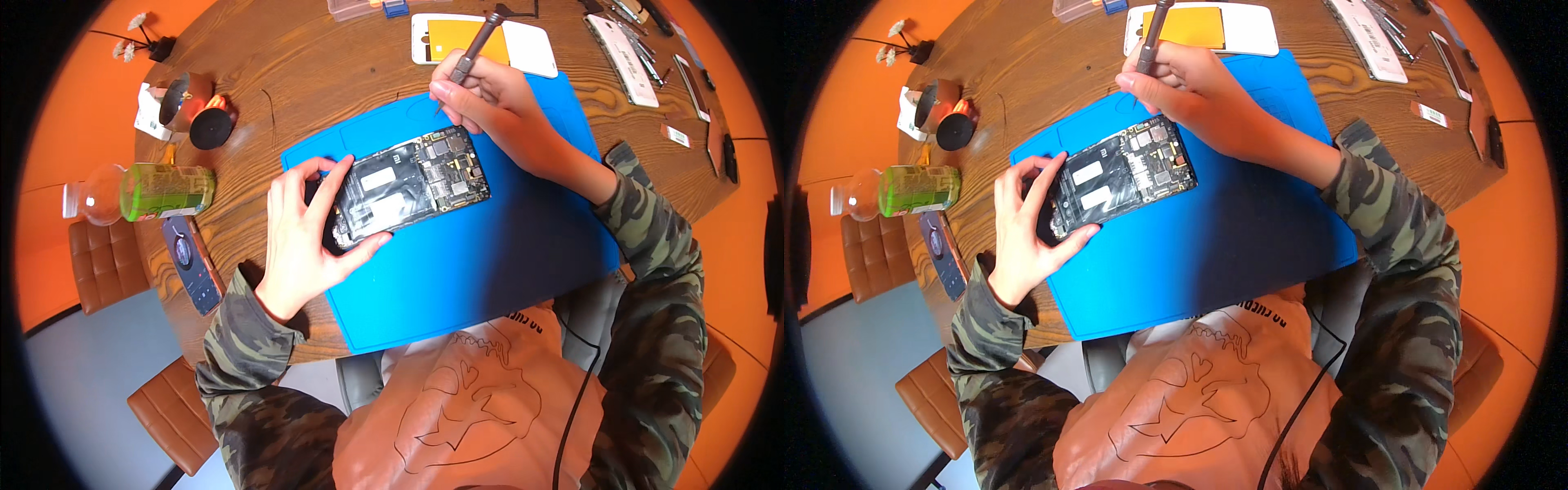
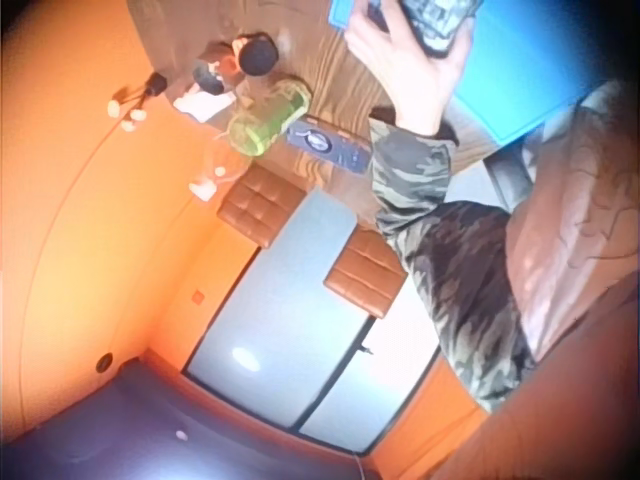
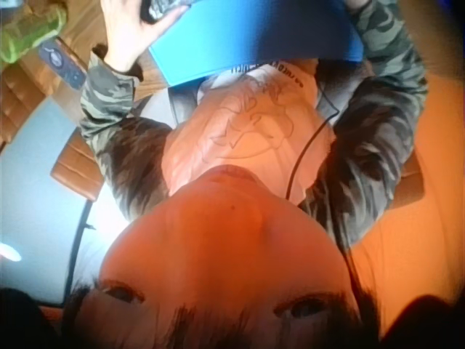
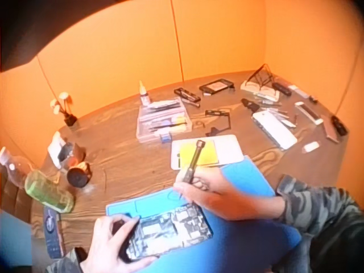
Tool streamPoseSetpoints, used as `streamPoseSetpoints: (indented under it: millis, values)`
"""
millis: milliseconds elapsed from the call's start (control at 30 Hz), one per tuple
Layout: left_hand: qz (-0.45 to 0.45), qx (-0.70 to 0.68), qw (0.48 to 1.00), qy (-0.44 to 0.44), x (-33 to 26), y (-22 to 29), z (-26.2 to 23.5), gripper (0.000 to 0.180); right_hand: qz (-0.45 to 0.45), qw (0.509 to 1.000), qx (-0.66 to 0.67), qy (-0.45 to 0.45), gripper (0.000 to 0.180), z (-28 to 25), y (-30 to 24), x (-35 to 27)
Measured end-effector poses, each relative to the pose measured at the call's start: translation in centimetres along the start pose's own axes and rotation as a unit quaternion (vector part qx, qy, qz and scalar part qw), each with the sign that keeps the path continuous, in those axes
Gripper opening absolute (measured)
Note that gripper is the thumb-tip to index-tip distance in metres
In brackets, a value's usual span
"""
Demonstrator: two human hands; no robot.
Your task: The person disassembles a smartphone by removing the back cover and then uses a screwdriver to remove multiple screws from the internal frame. The person places removed screws into a compartment on the blue work mat.
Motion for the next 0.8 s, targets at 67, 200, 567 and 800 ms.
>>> streamPoseSetpoints:
  millis: [67, 200, 567, 800]
  values:
    - [-0.001, 0.006, 1.000, -0.008, 0.0, -0.3, 0.1, 0.079, 0.011, 1.000, -0.015, -0.014, 0.015, 0.3, 0.4, -0.1]
    - [0.014, 0.003, 1.000, -0.005, 0.1, -0.4, 0.1, 0.077, 0.017, 0.998, -0.050, -0.038, 0.013, 0.9, 0.6, -0.2]
    - [-0.004, 0.017, 1.000, -0.023, 0.1, -0.4, 0.6, 0.083, 0.011, 0.995, -0.047, -0.090, 0.013, 1.1, 0.7, -0.5]
    - [0.004, 0.033, 0.999, -0.016, 0.1, -0.1, 0.8, 0.082, -0.005, 0.990, -0.081, -0.116, 0.013, 1.6, -1.2, 0.5]
Point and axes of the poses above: each hand's wrist, its own x-axis towards the middle knuckle, its own z-axis out of the palm, y = z × x, the point moved 6 cm from there along x, towards the middle knuckle, and after that the axes turned 7 degrees about -y, right-handed, at the moved point
